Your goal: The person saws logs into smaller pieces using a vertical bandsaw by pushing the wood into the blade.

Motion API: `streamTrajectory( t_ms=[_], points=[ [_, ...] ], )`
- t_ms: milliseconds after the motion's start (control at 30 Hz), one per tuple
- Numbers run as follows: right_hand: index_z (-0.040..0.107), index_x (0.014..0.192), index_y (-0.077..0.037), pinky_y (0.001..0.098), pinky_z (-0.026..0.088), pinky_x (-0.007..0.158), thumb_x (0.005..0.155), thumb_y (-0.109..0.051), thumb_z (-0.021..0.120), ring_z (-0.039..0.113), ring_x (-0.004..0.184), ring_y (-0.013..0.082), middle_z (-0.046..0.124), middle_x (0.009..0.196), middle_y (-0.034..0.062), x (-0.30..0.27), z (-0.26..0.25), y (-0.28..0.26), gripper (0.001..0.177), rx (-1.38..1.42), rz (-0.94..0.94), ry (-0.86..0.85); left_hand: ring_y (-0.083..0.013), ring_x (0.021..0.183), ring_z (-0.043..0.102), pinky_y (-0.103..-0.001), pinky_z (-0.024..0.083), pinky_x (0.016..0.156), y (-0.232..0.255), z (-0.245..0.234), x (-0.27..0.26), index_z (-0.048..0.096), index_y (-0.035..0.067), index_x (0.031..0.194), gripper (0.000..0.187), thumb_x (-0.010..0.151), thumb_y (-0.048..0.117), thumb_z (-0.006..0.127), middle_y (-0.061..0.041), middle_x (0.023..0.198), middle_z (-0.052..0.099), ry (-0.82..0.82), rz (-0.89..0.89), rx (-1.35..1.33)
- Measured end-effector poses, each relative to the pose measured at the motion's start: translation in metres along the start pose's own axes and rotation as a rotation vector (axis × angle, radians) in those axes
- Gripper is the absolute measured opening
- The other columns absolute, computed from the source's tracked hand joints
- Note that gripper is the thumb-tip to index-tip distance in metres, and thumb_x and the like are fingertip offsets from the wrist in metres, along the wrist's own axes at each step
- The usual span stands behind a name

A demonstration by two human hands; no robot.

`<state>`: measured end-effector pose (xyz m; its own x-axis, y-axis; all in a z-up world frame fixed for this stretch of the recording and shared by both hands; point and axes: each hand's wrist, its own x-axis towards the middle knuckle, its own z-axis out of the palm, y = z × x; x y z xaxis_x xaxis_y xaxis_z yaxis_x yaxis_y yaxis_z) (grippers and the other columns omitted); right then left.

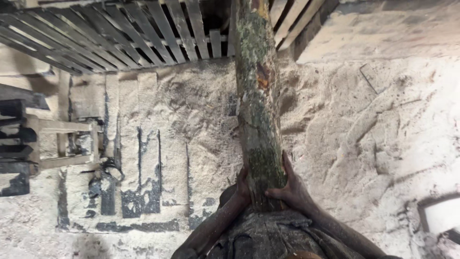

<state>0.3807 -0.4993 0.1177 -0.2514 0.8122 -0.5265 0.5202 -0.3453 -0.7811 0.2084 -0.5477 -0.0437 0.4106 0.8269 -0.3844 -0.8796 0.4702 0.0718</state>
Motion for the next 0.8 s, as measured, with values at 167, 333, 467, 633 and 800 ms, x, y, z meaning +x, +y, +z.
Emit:
streamTrajectory(
  t_ms=[167, 333, 467, 633, 800],
  points=[
    [-0.005, 0.165, -0.014, 0.0453, 0.04, 0.118, 0.056, -0.028, 0.096, 0.043, 0.145, 0.0381, 0.035, 0.161, 0.0245, -0.033, 0.016, 0.015, 0.149, 0.017, -0.038, -0.021, -0.0351, 0.134, 0.059, -0.05, 0.046, 0.116, -0.024, -0.016, -0.039, 0.045, 0.005, 0.154, 0.081, 0.092, 0.057, 0.054, -0.019, 0.148, 0.058, 0.04, -0.028, -0.026],
    [-0.003, 0.162, -0.011, 0.0466, 0.036, 0.119, 0.056, -0.027, 0.097, 0.037, 0.149, 0.0398, 0.033, 0.161, 0.0269, -0.024, 0.018, 0.018, 0.146, -0.006, -0.127, 0.022, -0.038, 0.129, 0.06, -0.052, 0.048, 0.112, -0.011, 0.006, -0.033, 0.044, 0.002, 0.153, 0.079, 0.095, 0.054, 0.057, -0.022, 0.143, 0.059, 0.07, 0.066, 0.111],
    [-0.003, 0.163, -0.012, 0.0474, 0.034, 0.12, 0.058, -0.03, 0.097, 0.034, 0.15, 0.0401, 0.029, 0.163, 0.0266, -0.006, 0.009, 0.012, 0.146, -0.032, -0.054, 0.001, -0.0385, 0.127, 0.061, -0.051, 0.05, 0.111, 0.008, 0.027, -0.019, 0.044, 0.002, 0.152, 0.082, 0.093, 0.057, 0.057, -0.022, 0.141, 0.061, 0.065, -0.007, 0.047],
    [-0.006, 0.162, -0.012, 0.0532, 0.029, 0.12, 0.06, -0.036, 0.097, 0.027, 0.152, 0.0422, 0.024, 0.165, 0.0268, 0.026, -0.002, -0.004, 0.146, -0.024, -0.093, -0.023, -0.0424, 0.126, 0.06, -0.057, 0.051, 0.106, 0.035, 0.05, 0.005, 0.042, 0.001, 0.151, 0.083, 0.094, 0.059, 0.057, -0.026, 0.139, 0.058, 0.124, 0.056, 0.164],
    [-0.004, 0.163, -0.015, 0.0543, 0.033, 0.121, 0.059, -0.042, 0.095, 0.033, 0.15, 0.0422, 0.029, 0.163, 0.0264, 0.052, -0.015, -0.02, 0.146, -0.054, -0.082, -0.01, -0.0406, 0.129, 0.058, -0.055, 0.05, 0.109, 0.055, 0.06, 0.029, 0.039, 0.002, 0.155, 0.085, 0.094, 0.058, 0.058, -0.024, 0.143, 0.057, 0.066, 0.053, 0.099]
  ],
)
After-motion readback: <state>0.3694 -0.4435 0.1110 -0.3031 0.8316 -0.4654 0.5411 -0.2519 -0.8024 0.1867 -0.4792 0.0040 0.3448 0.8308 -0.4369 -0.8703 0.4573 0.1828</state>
